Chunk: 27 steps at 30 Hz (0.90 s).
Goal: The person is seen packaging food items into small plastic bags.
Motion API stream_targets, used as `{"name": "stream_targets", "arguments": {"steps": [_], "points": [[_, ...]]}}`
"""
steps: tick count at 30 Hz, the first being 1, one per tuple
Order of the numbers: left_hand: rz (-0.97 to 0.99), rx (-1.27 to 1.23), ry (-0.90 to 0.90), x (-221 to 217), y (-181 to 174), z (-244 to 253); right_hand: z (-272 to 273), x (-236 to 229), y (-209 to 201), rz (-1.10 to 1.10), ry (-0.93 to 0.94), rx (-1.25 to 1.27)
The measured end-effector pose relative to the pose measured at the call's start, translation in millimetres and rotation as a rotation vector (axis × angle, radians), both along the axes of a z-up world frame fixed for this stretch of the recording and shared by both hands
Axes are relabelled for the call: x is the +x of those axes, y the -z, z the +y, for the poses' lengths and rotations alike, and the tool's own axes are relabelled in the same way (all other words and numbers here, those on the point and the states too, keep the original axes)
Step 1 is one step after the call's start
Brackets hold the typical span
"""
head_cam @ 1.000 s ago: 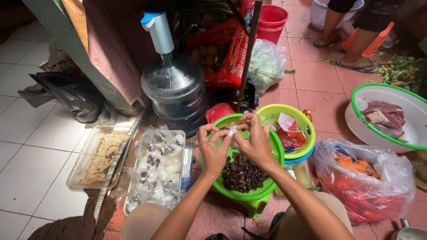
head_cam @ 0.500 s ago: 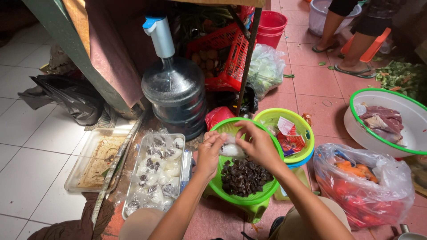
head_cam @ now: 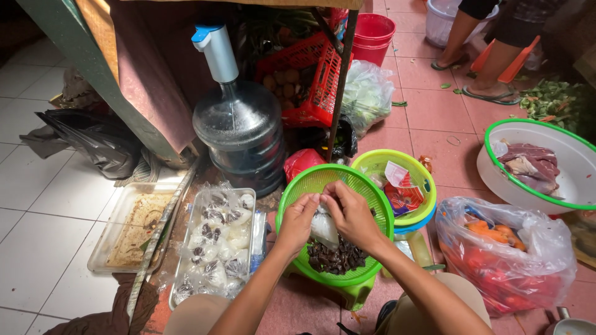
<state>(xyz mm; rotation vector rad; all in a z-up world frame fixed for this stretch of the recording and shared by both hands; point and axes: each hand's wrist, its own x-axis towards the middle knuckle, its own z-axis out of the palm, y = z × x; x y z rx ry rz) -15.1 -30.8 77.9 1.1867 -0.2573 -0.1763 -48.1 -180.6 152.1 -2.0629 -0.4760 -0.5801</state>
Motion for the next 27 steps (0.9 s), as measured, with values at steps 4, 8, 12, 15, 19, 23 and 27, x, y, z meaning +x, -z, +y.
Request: {"name": "stream_targets", "arguments": {"steps": [4,8,12,15,19,23,27], "points": [[-0.006,0.097,0.179,-9.0,12.3,-4.4,-28.4,24.4,20.8,0.244,-0.003,0.232],[-0.089,0.368,0.327,-14.3,7.6,3.5,-54.7,32.1,33.5,0.498,-0.083,0.372],[-0.342,0.632,0.167,8.7,-1.4,67.8,-44.5,19.5,10.7,0.721,-0.139,0.324],[-0.353,0.691,0.025,26.3,-16.1,142.0,-59.2,21.5,46.4,0.710,-0.249,0.259],[-0.413,0.954,-0.159,20.7,-33.3,211.8,-38.7,20.0,57.2,0.777,-0.225,0.030],[-0.071,1.384,-0.209,11.2,-38.6,236.1,0.0,25.8,71.0,0.755,-0.251,-0.287],[-0.009,1.586,-0.331,11.3,-33.3,246.6,71.4,49.1,91.9,0.412,-0.476,-0.460]]}}
